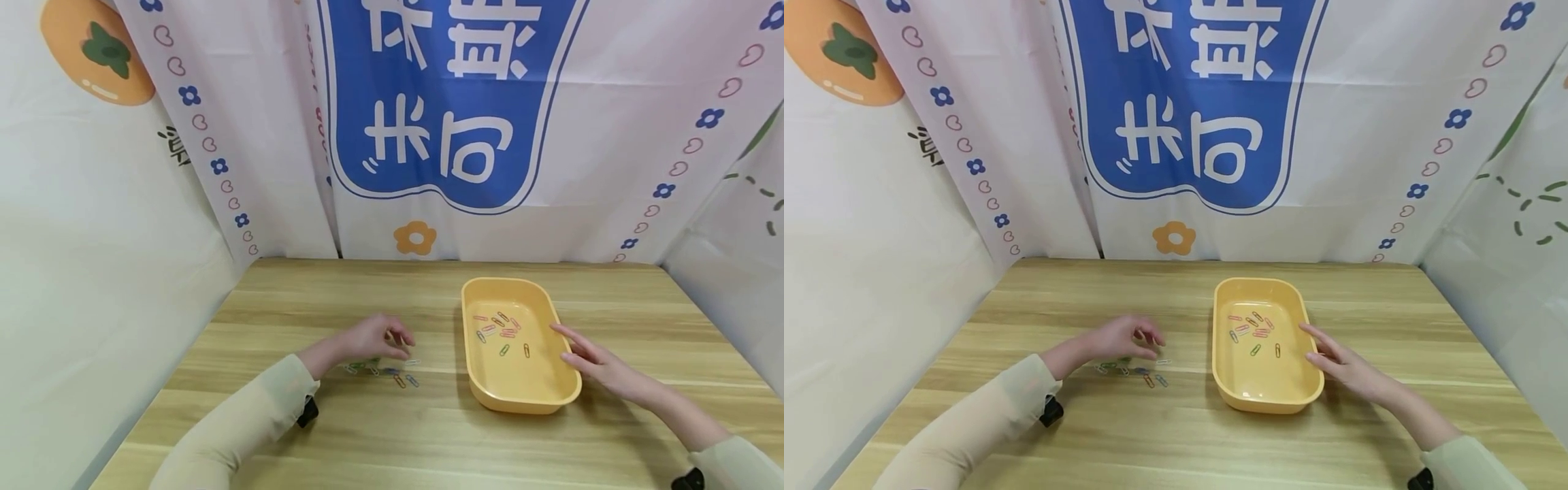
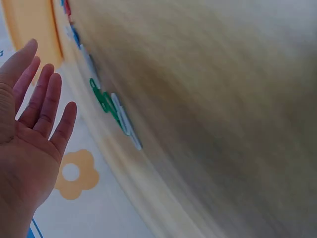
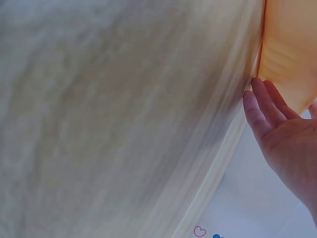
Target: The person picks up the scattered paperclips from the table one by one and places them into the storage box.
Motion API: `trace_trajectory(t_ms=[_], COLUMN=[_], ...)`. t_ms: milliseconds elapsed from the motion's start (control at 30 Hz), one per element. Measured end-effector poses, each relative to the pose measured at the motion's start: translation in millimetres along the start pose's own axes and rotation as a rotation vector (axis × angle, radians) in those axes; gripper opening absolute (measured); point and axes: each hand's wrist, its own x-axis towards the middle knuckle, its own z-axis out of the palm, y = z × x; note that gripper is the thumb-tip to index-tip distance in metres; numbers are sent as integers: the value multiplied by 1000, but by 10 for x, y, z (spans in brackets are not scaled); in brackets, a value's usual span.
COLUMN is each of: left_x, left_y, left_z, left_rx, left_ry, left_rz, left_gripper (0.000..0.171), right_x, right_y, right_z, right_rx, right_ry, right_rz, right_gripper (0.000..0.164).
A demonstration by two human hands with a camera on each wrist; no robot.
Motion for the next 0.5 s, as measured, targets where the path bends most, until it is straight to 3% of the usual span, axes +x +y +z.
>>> trace_trajectory(t_ms=[167,500], left_x=[31,108], left_y=[-53,-83], left_z=[40,76], left_rx=[-22,128], left_ry=[-41,-67], left_rz=[-17,-33], left_gripper=[18,14], right_x=[1,0], right_y=[-4,-19], right_z=[-8,-7], right_rx=[-6,15], right_ry=[-5,-11], right_rz=[-1,-6], right_gripper=[58,58])
